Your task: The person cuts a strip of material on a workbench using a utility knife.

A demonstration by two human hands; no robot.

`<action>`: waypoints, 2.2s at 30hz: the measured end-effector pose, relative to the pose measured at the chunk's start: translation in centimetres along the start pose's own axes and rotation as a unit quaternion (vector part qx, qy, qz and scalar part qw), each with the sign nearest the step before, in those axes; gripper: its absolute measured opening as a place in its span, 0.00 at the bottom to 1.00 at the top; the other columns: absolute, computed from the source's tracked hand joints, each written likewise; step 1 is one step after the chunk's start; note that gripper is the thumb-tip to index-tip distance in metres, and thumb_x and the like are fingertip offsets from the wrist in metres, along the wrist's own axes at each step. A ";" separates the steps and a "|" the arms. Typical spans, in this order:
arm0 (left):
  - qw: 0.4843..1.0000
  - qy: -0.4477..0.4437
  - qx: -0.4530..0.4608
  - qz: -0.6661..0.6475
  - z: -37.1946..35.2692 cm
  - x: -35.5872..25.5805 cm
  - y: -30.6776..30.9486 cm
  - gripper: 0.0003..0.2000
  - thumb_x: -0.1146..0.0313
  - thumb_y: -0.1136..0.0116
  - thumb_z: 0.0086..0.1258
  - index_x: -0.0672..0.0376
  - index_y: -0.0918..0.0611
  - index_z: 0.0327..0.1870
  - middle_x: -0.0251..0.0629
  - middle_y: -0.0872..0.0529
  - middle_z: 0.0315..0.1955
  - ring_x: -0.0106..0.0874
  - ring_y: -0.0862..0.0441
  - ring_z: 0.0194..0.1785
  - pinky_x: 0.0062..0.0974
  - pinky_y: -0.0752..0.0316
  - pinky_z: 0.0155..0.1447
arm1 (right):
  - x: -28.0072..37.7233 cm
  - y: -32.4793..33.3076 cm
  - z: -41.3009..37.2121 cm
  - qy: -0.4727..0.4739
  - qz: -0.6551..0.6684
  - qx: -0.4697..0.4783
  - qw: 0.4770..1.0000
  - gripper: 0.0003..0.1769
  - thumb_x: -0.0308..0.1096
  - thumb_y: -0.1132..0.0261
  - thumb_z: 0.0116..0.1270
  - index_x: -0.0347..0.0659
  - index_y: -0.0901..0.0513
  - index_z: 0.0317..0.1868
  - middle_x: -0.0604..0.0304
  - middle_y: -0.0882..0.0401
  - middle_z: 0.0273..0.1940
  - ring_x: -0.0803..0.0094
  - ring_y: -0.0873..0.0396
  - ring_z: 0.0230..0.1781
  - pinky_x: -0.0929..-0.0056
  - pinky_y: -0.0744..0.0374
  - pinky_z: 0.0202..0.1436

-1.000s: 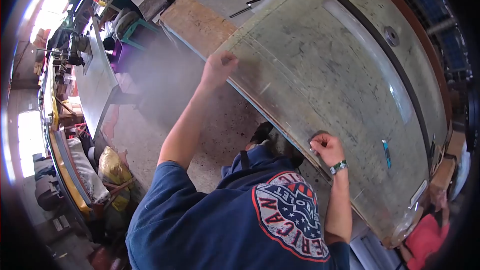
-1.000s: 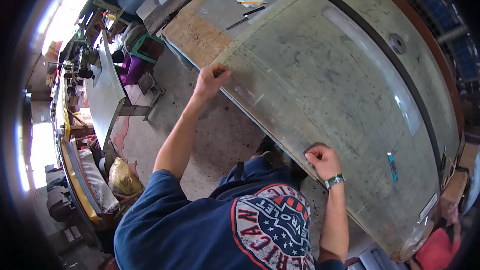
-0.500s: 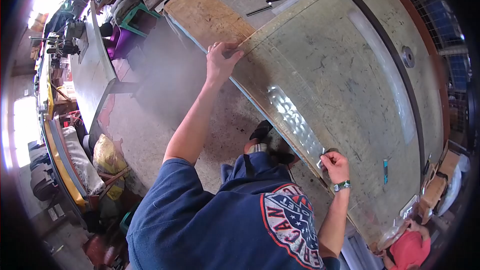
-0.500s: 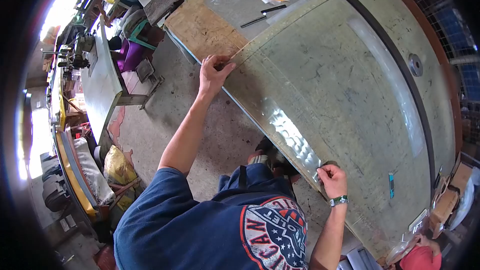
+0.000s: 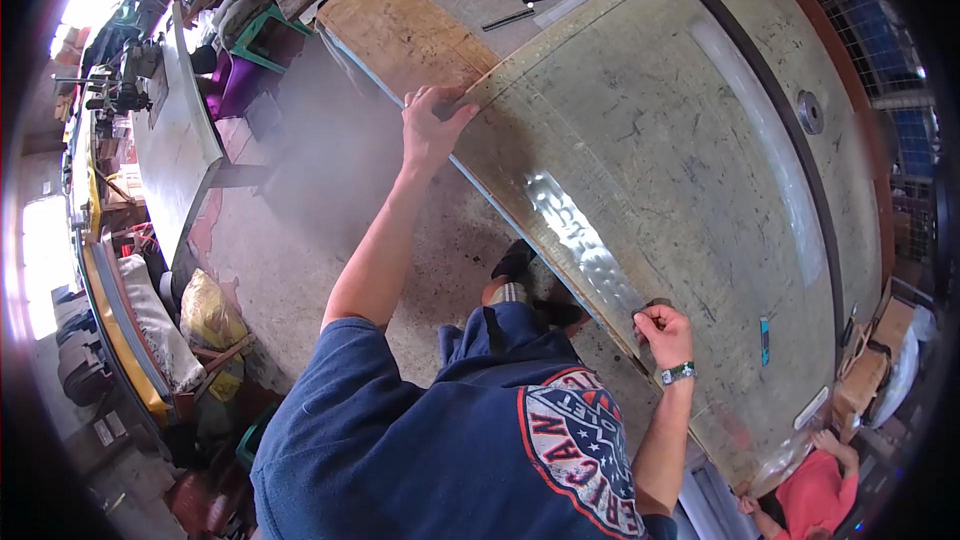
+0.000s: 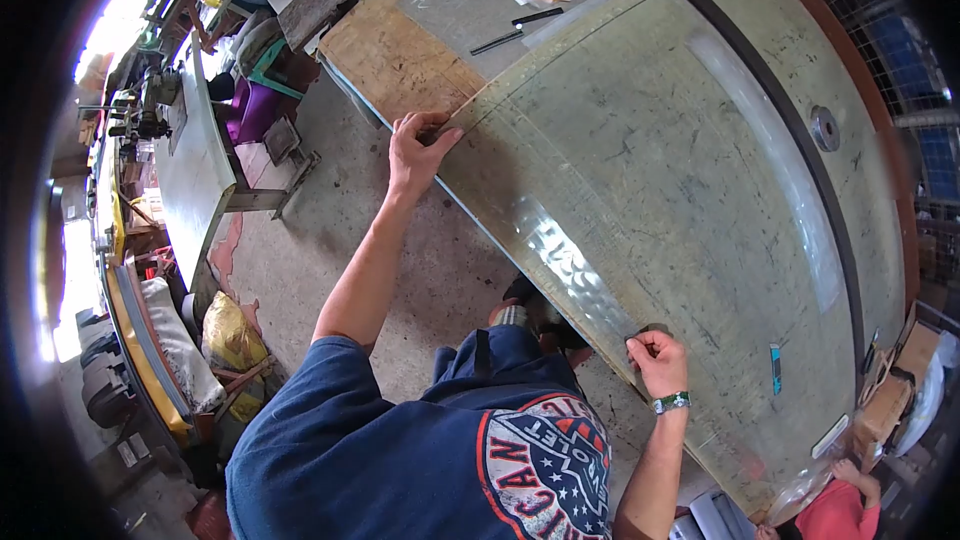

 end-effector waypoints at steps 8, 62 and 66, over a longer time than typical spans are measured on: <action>0.996 -0.017 0.048 0.075 0.9 0.8 0.1 0.17 0.61 0.23 0.66 0.58 0.10 0.53 0.33 0.07 0.41 0.23 0.13 0.43 0.25 0.19 0.51 | 0.2 0.3 0.1 0.126 -0.099 -0.002 0.987 0.12 0.40 0.25 0.69 0.40 0.15 0.37 0.67 0.18 0.30 0.76 0.22 0.32 0.72 0.22 0.37; 0.990 -0.010 0.079 -0.114 3.0 6.0 -1.9 0.17 0.62 0.25 0.71 0.66 0.13 0.52 0.29 0.14 0.37 0.19 0.22 0.39 0.17 0.26 0.47 | -13.8 16.0 -11.2 -0.070 -0.244 -0.187 0.949 0.21 0.52 0.22 0.62 0.42 0.13 0.36 0.52 0.10 0.35 0.54 0.12 0.38 0.55 0.18 0.44; 0.991 -0.022 0.100 -0.090 4.0 6.7 -1.8 0.16 0.63 0.26 0.72 0.66 0.13 0.51 0.29 0.14 0.38 0.19 0.22 0.40 0.18 0.26 0.48 | -13.2 16.2 -11.5 -0.087 -0.265 -0.205 0.938 0.21 0.53 0.21 0.61 0.44 0.14 0.36 0.54 0.10 0.35 0.53 0.12 0.40 0.54 0.18 0.46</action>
Point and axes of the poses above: each hand's wrist, its own z-axis towards the middle knuckle, its own y-axis out of the back of the hand, x = y × z, the point moved 5 cm from there along z, towards the middle knuckle
